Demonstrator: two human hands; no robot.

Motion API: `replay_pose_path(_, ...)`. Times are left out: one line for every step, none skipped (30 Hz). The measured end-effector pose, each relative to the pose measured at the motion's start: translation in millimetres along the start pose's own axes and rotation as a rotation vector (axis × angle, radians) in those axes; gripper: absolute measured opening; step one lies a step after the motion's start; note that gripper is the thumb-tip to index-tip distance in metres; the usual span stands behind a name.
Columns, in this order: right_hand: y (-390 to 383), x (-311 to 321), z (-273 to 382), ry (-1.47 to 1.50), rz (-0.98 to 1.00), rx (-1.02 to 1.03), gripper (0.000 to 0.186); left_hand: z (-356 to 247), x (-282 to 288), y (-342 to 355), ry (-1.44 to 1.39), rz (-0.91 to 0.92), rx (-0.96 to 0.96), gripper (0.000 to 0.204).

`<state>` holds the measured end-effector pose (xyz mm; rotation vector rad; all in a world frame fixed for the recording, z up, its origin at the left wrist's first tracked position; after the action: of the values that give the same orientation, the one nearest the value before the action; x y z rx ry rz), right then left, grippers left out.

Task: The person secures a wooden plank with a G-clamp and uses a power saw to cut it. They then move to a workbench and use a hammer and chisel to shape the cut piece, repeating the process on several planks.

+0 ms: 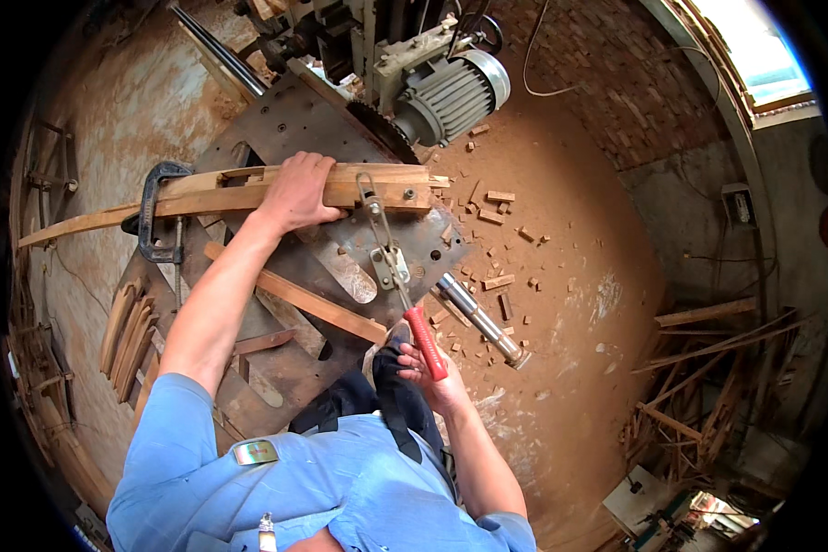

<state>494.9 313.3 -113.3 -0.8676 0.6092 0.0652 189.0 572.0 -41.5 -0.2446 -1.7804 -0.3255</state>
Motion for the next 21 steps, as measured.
replay_pose_path(-4,9,4,-0.028,-0.013,0.007,0.053,0,-1,1,-0.014,-0.022,-0.014,0.066)
replay_pose_path(-8,19,9,-0.056,-0.062,-0.015,0.053,1,-3,1,-0.018,-0.013,-0.013,0.066)
replay_pose_path(-13,28,16,-0.061,-0.066,-0.005,0.053,1,-4,1,-0.019,-0.018,-0.017,0.065)
replay_pose_path(-19,35,23,-0.032,-0.119,0.006,0.049,2,-5,2,-0.022,-0.008,-0.023,0.065)
replay_pose_path(-26,40,31,0.011,-0.11,0.076,0.044,2,-6,1,-0.021,-0.022,-0.038,0.065)
replay_pose_path(-29,45,43,-0.035,-0.208,0.059,0.038,2,-6,1,-0.026,-0.065,-0.072,0.066)
replay_pose_path(-28,48,60,-0.074,-0.287,0.057,0.033,1,-6,2,-0.022,-0.083,-0.085,0.069)
replay_pose_path(-19,46,84,-0.182,-0.284,0.124,0.031,1,-6,1,-0.018,-0.092,-0.098,0.073)
replay_pose_path(-11,40,110,-0.295,-0.32,0.174,0.029,0,-5,2,0.009,-0.106,-0.114,0.077)
replay_pose_path(-9,30,133,-0.412,-0.436,0.176,0.027,0,-4,1,0.002,-0.092,-0.109,0.078)
replay_pose_path(2,14,164,-0.578,-0.468,0.297,0.022,-2,-1,1,0.019,-0.156,-0.161,0.077)
replay_pose_path(9,-6,202,-0.769,-0.378,0.482,0.021,-3,0,1,0.02,-0.136,-0.146,0.077)
replay_pose_path(14,-28,240,-0.971,-0.373,0.583,0.022,-3,1,0,0.004,-0.128,-0.149,0.077)
replay_pose_path(20,-59,277,-1.105,-0.313,0.904,0.022,-4,2,0,0.018,-0.126,-0.146,0.078)
replay_pose_path(26,-89,314,-1.205,-0.281,1.087,0.023,-5,3,0,0.027,-0.133,-0.152,0.078)
replay_pose_path(29,-118,344,-1.136,-0.245,1.149,0.022,-6,3,-1,0.034,-0.154,-0.16,0.08)
replay_pose_path(33,-150,376,-1.253,-0.291,1.373,0.022,-6,4,-1,0.051,-0.154,-0.155,0.08)
replay_pose_path(37,-180,403,-1.303,-0.329,1.592,0.023,-7,3,-1,0.063,-0.159,-0.155,0.08)
replay_pose_path(40,-204,426,-1.349,-0.326,1.623,0.027,-7,2,-2,0.072,-0.16,-0.154,0.08)
replay_pose_path(48,-225,446,-1.394,-0.455,1.565,0.031,-7,1,-2,0.063,-0.144,-0.141,0.082)
replay_pose_path(56,-245,463,-1.436,-0.479,1.668,0.035,-6,0,-1,0.054,-0.127,-0.131,0.084)
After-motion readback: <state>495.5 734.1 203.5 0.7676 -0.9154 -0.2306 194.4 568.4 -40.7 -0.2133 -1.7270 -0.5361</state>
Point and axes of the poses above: each hand's wrist, its own y-axis towards the middle knuckle, its own x-axis out of the back of the hand, z = x × y, the point moved 2 cm from there along y, towards the middle knuckle
